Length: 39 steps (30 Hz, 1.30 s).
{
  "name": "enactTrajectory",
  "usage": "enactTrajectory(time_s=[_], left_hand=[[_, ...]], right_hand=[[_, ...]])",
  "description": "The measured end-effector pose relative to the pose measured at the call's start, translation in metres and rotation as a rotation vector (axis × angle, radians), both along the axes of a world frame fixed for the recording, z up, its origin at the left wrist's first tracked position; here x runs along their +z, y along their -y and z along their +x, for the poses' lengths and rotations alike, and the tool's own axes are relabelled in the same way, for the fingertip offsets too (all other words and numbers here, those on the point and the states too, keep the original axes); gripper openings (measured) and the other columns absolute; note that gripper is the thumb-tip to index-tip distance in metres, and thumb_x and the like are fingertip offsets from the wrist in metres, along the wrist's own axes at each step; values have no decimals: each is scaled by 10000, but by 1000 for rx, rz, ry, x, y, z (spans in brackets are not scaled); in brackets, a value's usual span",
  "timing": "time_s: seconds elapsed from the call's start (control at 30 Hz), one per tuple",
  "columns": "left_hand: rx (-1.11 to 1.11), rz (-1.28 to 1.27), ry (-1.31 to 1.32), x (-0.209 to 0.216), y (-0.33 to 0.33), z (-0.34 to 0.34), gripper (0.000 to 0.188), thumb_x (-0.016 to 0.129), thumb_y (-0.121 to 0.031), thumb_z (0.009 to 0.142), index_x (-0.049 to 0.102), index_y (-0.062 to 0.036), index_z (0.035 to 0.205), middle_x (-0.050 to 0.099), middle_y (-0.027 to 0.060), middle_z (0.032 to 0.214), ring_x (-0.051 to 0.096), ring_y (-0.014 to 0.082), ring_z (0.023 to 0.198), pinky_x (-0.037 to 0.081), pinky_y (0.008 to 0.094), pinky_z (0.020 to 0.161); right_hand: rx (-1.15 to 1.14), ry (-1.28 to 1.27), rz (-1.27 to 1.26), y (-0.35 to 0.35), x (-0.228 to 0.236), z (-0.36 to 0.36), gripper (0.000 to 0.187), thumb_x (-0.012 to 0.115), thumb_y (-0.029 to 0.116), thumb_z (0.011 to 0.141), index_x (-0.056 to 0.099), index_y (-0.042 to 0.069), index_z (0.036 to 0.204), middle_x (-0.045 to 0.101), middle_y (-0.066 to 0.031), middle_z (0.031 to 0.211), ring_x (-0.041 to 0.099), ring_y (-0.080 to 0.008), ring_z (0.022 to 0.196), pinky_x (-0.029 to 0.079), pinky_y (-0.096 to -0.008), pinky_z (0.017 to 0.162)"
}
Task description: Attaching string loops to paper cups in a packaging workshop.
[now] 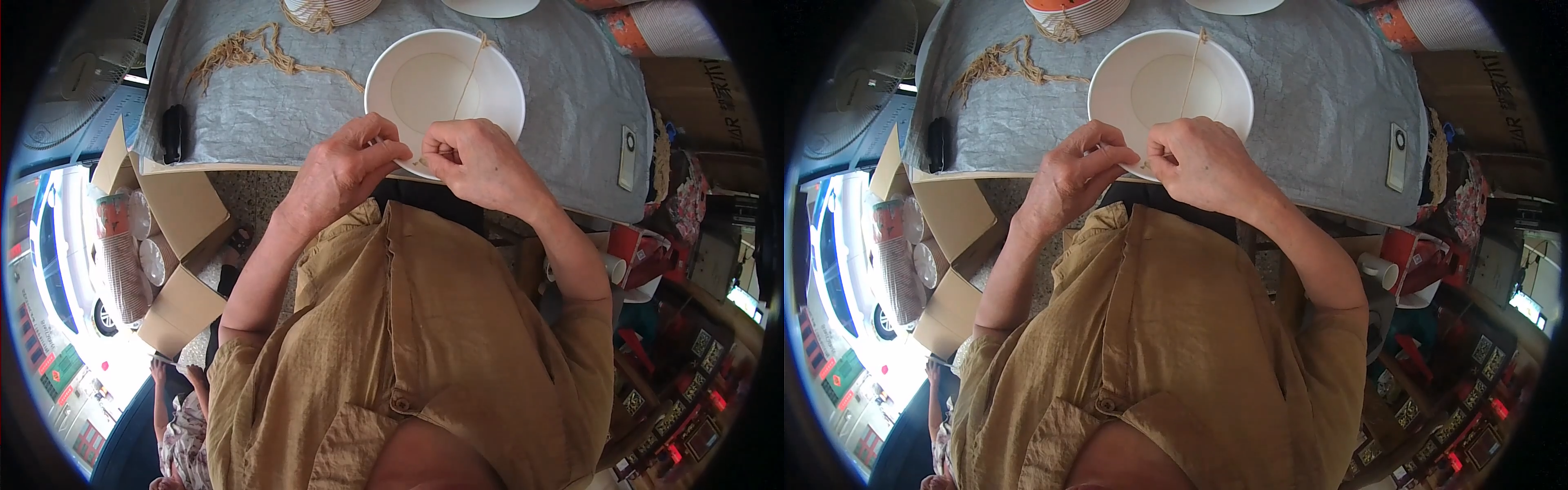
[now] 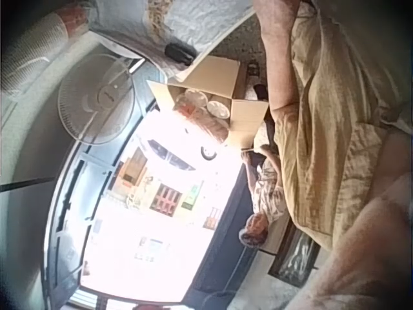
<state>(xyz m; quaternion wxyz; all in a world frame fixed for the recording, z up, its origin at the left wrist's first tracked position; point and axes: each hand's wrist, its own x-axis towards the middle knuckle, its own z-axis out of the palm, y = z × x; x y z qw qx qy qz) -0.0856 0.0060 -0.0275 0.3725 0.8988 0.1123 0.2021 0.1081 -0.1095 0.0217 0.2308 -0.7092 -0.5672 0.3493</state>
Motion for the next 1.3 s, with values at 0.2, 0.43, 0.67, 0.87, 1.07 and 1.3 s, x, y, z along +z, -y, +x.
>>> enactTrajectory(time_s=[0.2, 0.43, 0.67, 0.87, 1.07, 1.3], left_hand=[[22, 16, 9, 3, 0, 4, 191, 729, -36, 830, 716, -92, 1012, 628, 45, 1011, 677, 258, 903, 581, 374, 746], [18, 44, 34, 10, -1, 17, 118, 711, -76, 873, 695, -91, 990, 626, 51, 1005, 683, 288, 870, 575, 407, 705], [-38, 90, -63, 21, -2, 33, 203, 728, -65, 875, 722, -125, 1070, 629, 50, 994, 686, 278, 804, 566, 390, 696], [10, 106, -95, 20, 1, 39, 180, 706, -63, 897, 728, -132, 1061, 638, 59, 986, 697, 297, 788, 566, 410, 687], [24, 78, -85, 19, 7, 51, 158, 695, -55, 904, 730, -115, 1046, 653, 79, 978, 709, 307, 818, 572, 411, 695], [25, 61, -77, 23, 9, 51, 163, 697, -36, 893, 730, -86, 1045, 654, 96, 961, 711, 311, 822, 572, 401, 704]], right_hand=[[-12, 44, 31, 1, -6, -2, 113, 628, 103, 876, 672, 16, 819, 670, -158, 717, 663, -361, 698, 495, -459, 643], [93, 82, 142, 0, -5, 13, 146, 587, 77, 953, 684, -19, 1004, 679, -182, 835, 669, -296, 746, 501, -396, 679], [28, 39, 112, 4, 0, 22, 179, 558, 53, 969, 658, -29, 1094, 708, -183, 946, 677, -268, 785, 532, -369, 728], [-350, 37, 620, 39, 9, 5, 240, 662, -19, 921, 667, -8, 1160, 700, -82, 920, 669, -165, 789, 517, -269, 688], [-666, -586, 297, 69, -43, -17, 269, 628, 210, 1030, 723, -33, 1091, 734, -67, 900, 585, -72, 668, 475, -226, 605], [-716, -1097, 312, 42, -71, -27, 273, 714, 240, 977, 733, -29, 1023, 712, -70, 846, 579, -84, 641, 460, -242, 569]])
